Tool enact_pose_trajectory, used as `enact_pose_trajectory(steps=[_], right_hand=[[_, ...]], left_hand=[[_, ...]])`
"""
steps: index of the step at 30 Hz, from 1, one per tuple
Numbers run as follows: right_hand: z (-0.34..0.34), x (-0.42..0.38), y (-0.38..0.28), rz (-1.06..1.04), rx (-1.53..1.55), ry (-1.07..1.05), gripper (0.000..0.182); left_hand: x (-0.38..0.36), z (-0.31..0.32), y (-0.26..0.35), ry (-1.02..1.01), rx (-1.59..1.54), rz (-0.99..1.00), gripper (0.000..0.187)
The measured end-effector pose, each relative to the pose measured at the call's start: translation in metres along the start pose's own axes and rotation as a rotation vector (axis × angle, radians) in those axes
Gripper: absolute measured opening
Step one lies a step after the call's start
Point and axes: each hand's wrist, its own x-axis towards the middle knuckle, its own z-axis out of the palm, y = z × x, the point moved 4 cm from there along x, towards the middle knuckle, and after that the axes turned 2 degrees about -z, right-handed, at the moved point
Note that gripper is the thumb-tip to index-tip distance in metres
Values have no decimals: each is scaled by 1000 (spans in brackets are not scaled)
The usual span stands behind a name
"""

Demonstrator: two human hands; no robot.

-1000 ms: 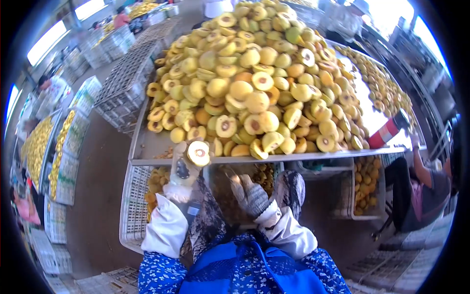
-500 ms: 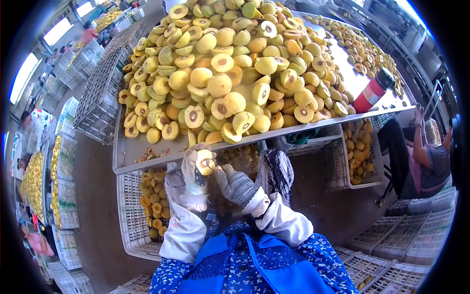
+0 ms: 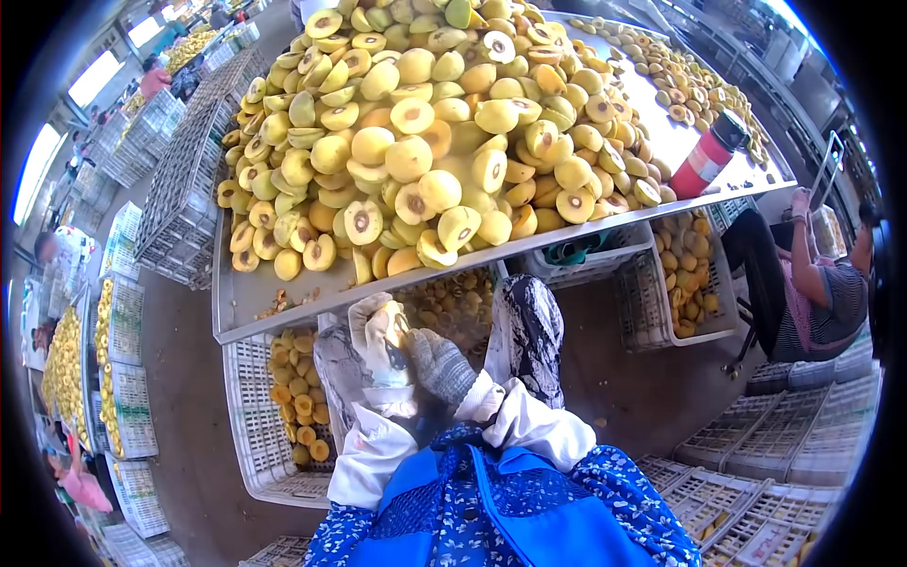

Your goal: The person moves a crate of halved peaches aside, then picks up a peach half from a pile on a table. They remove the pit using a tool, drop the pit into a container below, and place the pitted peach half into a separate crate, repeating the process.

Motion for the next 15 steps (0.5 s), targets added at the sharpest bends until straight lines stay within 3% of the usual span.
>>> enact_pose_trajectory(steps=[3, 6, 10, 15], right_hand=[[-14, 10, -9, 115, 70, -132, 25], [-24, 17, -14, 114, -12, -192, 27], [-26, 22, -6, 314, 31, -200, 34], [-39, 37, 9, 411, -6, -399, 38]], left_hand=[[-1, -1, -4, 45, -16, -47, 20], [-2, 0, -2, -36, -23, -40, 22], [-6, 10, 5, -99, 9, -69, 26], [-4, 7, 10, -224, 35, -145, 38]])
